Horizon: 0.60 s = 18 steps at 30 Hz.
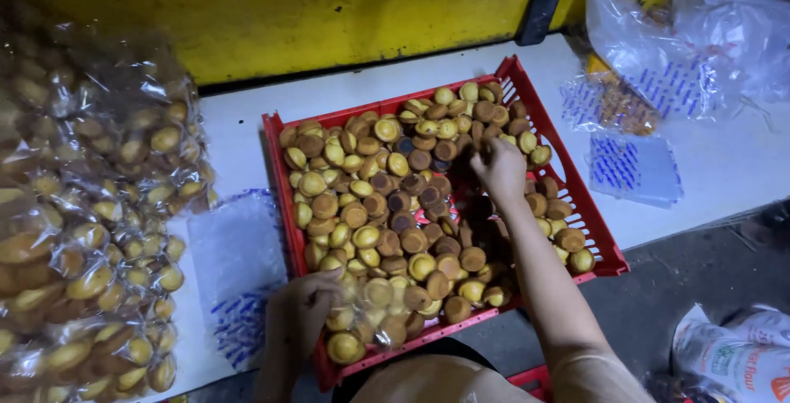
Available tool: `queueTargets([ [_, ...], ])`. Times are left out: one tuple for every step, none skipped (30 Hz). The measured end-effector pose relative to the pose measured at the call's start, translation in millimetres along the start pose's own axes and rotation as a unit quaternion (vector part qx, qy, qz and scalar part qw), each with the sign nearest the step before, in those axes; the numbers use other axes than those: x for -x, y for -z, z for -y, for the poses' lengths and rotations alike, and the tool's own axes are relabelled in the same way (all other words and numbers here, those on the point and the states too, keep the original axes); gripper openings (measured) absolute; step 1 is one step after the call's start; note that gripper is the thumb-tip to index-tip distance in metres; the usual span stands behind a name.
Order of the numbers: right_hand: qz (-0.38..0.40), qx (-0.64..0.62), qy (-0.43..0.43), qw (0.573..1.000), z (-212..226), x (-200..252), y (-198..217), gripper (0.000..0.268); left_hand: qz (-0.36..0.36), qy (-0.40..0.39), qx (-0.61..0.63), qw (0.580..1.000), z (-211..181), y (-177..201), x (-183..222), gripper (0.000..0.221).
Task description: The person packages small, round baked goods by picking them from a large red plastic crate and placing them into clear plastic bags.
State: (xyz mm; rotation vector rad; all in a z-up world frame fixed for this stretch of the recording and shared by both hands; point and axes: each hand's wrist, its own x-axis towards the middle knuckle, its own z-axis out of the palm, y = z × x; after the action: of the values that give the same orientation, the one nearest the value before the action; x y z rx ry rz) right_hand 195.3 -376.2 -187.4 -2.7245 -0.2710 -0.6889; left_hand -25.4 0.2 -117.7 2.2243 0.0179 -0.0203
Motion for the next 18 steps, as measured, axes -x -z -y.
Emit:
queueTargets([
  [0.009, -0.075, -0.097, 0.992, 8, -1, 4, 0.018, -0.021, 0.001, 0.031, 0.999, 4, 4, 3, 0.02],
  [0.012, -0.075, -0.099, 0.992, 26, -12, -4, 0.018, -0.018, 0.004, 0.031, 0.999, 3, 2, 2, 0.02],
  [0.004, -0.102, -0.079, 0.992, 43, -24, -12, 0.028, -0.015, -0.009, 0.071, 0.997, 1, 0, 1, 0.021],
  [-0.01, -0.128, -0.057, 0.99, 59, -41, -19, 0.04, -0.013, -0.028, 0.111, 0.993, -1, -1, -5, 0.022],
  [-0.013, -0.127, -0.059, 0.99, 65, -43, -34, 0.04, -0.012, -0.032, 0.111, 0.993, -8, 4, -7, 0.022],
  [0.033, -0.091, -0.074, 0.993, 71, -46, -50, 0.042, 0.009, -0.037, 0.086, 0.996, -15, 10, -8, 0.025],
  [0.08, -0.056, -0.089, 0.991, 78, -49, -67, 0.046, 0.03, -0.043, 0.061, 0.997, -20, 16, -9, 0.027],
  [0.079, -0.056, -0.09, 0.991, 75, -51, -70, 0.046, 0.031, -0.044, 0.06, 0.997, -16, 20, -9, 0.027],
  [-0.002, -0.1, -0.1, 0.99, 73, -53, -73, 0.039, 0.039, -0.036, 0.071, 0.996, -11, 24, -10, 0.025],
  [-0.079, -0.141, -0.111, 0.981, 69, -50, -75, 0.034, 0.05, -0.025, 0.084, 0.995, -6, 26, -7, 0.023],
  [-0.075, -0.138, -0.113, 0.981, 86, -54, -70, 0.034, 0.053, -0.022, 0.086, 0.995, -6, 29, -8, 0.023],
  [-0.108, -0.2, -0.036, 0.973, 104, -57, -64, 0.033, 0.075, 0.002, 0.095, 0.993, -7, 32, -10, 0.024],
  [-0.14, -0.26, 0.04, 0.955, 122, -61, -59, 0.033, 0.097, 0.027, 0.103, 0.99, -8, 36, -10, 0.025],
  [-0.14, -0.259, 0.038, 0.955, 123, -55, -72, 0.033, 0.099, 0.027, 0.103, 0.989, -3, 37, -9, 0.025],
  [-0.077, -0.275, 0.033, 0.958, 123, -50, -84, 0.045, 0.1, 0.006, 0.115, 0.988, 2, 39, -8, 0.025],
  [-0.015, -0.291, 0.033, 0.956, 124, -50, -97, 0.057, 0.097, -0.017, 0.127, 0.987, 6, 41, -9, 0.024],
  [-0.016, -0.291, 0.035, 0.956, 124, -54, -97, 0.057, 0.096, -0.019, 0.127, 0.987, 2, 49, -12, 0.024],
  [-0.003, -0.273, 0.015, 0.962, 124, -54, -97, 0.056, 0.128, 0.036, 0.161, 0.978, -2, 56, -12, 0.027],
])
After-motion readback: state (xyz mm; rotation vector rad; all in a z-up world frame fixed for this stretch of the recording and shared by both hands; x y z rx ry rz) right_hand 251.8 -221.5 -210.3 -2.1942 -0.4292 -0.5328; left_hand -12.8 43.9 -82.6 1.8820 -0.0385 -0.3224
